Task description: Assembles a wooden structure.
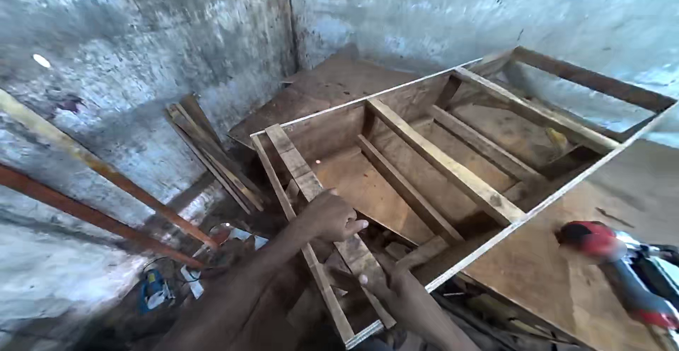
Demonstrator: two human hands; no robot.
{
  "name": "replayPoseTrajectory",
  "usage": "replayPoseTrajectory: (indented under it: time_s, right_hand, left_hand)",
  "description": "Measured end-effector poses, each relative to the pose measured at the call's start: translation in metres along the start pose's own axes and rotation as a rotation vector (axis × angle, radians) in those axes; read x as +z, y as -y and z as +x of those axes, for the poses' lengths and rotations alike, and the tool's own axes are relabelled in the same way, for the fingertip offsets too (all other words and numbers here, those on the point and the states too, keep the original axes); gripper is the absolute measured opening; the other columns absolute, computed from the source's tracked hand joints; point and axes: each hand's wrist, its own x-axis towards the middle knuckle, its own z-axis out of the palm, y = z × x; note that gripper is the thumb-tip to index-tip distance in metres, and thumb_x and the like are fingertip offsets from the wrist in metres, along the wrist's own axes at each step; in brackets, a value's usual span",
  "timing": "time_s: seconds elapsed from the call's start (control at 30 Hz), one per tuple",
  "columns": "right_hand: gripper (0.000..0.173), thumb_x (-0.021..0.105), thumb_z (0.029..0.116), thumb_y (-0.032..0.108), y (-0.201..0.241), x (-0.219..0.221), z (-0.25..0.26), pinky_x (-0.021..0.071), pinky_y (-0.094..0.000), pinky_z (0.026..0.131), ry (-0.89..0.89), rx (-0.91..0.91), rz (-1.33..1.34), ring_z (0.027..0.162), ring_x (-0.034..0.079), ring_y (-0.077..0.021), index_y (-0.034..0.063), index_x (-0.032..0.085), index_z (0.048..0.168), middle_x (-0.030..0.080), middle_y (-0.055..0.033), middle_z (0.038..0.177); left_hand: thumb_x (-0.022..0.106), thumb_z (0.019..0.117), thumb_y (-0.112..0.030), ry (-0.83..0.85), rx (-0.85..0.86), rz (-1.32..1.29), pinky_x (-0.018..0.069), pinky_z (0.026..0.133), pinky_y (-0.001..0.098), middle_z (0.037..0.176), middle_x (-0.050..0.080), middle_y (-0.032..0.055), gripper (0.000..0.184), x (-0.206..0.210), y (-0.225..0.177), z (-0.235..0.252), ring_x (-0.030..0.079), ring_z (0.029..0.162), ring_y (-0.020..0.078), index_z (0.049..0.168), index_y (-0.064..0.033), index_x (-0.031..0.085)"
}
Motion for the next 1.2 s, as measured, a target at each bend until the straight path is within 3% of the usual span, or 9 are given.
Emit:
replayPoseTrajectory:
  time_s: [0.13, 0.43, 0.63, 0.73, 0.83, 0.9, 0.97, 1.1, 1.2]
  right_hand:
    - [0.058, 0.061, 0.0971, 0.057, -0.012, 0.002, 0.011, 0.0576, -0.0464, 0.095, 0.034, 0.002, -0.009, 0.104, 0.070, -0.0170, 0.0163, 0.059, 0.139, 0.072, -0.0047, 0.114]
    - [0.060, 0.057, 0.0989, 0.057, -0.012, -0.003, 0.029, 0.0541, -0.0516, 0.096, 0.166, 0.054, -0.126, 0.107, 0.067, -0.0248, 0.0106, 0.055, 0.138, 0.068, -0.0114, 0.116]
    - [0.056, 0.059, 0.0972, 0.058, -0.017, -0.003, 0.031, 0.0551, -0.0493, 0.098, 0.095, 0.032, -0.075, 0.109, 0.068, -0.0188, 0.0164, 0.061, 0.135, 0.070, -0.0052, 0.117]
    - [0.055, 0.062, 0.0958, 0.057, -0.011, -0.011, 0.032, 0.0574, -0.0482, 0.093, 0.086, 0.056, -0.102, 0.102, 0.070, -0.0188, 0.0159, 0.062, 0.133, 0.072, -0.0053, 0.112]
    - [0.056, 0.062, 0.0957, 0.056, -0.004, -0.031, 0.034, 0.0560, -0.0512, 0.094, 0.090, 0.084, -0.198, 0.104, 0.069, -0.0222, 0.0158, 0.061, 0.135, 0.071, -0.0072, 0.114]
    - [0.052, 0.062, 0.0960, 0.054, -0.002, -0.050, 0.039, 0.0560, -0.0535, 0.093, 0.079, 0.085, -0.284, 0.104, 0.070, -0.0248, 0.0162, 0.063, 0.132, 0.071, -0.0084, 0.113]
    - [0.050, 0.061, 0.0972, 0.055, -0.007, -0.070, 0.048, 0.0556, -0.0560, 0.093, 0.094, 0.080, -0.360, 0.104, 0.070, -0.0265, 0.0189, 0.063, 0.132, 0.072, -0.0089, 0.112]
    - [0.047, 0.060, 0.0996, 0.052, -0.041, -0.100, 0.060, 0.0570, -0.0500, 0.092, 0.155, -0.032, -0.311, 0.100, 0.070, -0.0206, 0.0194, 0.063, 0.133, 0.072, -0.0061, 0.112]
    - [0.049, 0.056, 0.1011, 0.053, -0.064, -0.089, 0.070, 0.0558, -0.0512, 0.095, 0.180, -0.073, -0.297, 0.105, 0.069, -0.0220, 0.0180, 0.061, 0.135, 0.070, -0.0080, 0.116]
  left_hand:
    - [0.029, 0.1072, -0.058, 0.060, -0.038, -0.076, 0.0449, 0.104, 0.0476, 0.088, 0.073, 0.0053, 0.066, 0.015, 0.007, 0.005, 0.068, 0.095, 0.0217, 0.089, -0.0124, 0.074]
    - [0.029, 0.1092, -0.051, 0.125, 0.020, -0.074, 0.0461, 0.097, 0.0466, 0.084, 0.070, 0.0073, 0.064, 0.035, 0.018, 0.013, 0.067, 0.090, 0.0234, 0.086, -0.0093, 0.071]
    - [0.029, 0.1086, -0.052, 0.050, 0.025, -0.143, 0.0469, 0.098, 0.0462, 0.083, 0.070, 0.0060, 0.063, 0.038, 0.023, 0.014, 0.067, 0.089, 0.0221, 0.086, -0.0114, 0.072]
    - [0.030, 0.1085, -0.052, 0.002, 0.038, -0.137, 0.0479, 0.094, 0.0455, 0.081, 0.069, 0.0049, 0.062, 0.041, 0.025, 0.017, 0.067, 0.088, 0.0214, 0.085, -0.0123, 0.071]
    - [0.030, 0.1089, -0.051, -0.049, 0.051, -0.141, 0.0474, 0.101, 0.0470, 0.087, 0.071, 0.0057, 0.062, 0.040, 0.025, 0.026, 0.068, 0.095, 0.0220, 0.089, -0.0115, 0.073]
    - [0.030, 0.1089, -0.052, -0.116, 0.084, -0.134, 0.0479, 0.099, 0.0455, 0.089, 0.070, 0.0024, 0.060, 0.039, 0.027, 0.034, 0.067, 0.096, 0.0191, 0.088, -0.0136, 0.071]
    - [0.035, 0.1072, -0.055, -0.148, 0.110, -0.121, 0.0483, 0.101, 0.0460, 0.100, 0.071, -0.0016, 0.054, 0.033, 0.032, 0.040, 0.066, 0.104, 0.0164, 0.096, -0.0172, 0.072]
    - [0.046, 0.0993, -0.067, -0.022, 0.057, -0.127, 0.0472, 0.106, 0.0503, 0.106, 0.073, -0.0029, 0.054, 0.025, 0.073, 0.048, 0.066, 0.108, 0.0159, 0.107, -0.0213, 0.074]
    - [0.046, 0.0916, -0.079, 0.169, -0.087, -0.152, 0.0555, 0.089, 0.0586, 0.093, 0.073, 0.0061, 0.069, 0.030, 0.110, 0.051, 0.071, 0.093, 0.0257, 0.100, -0.0174, 0.075]
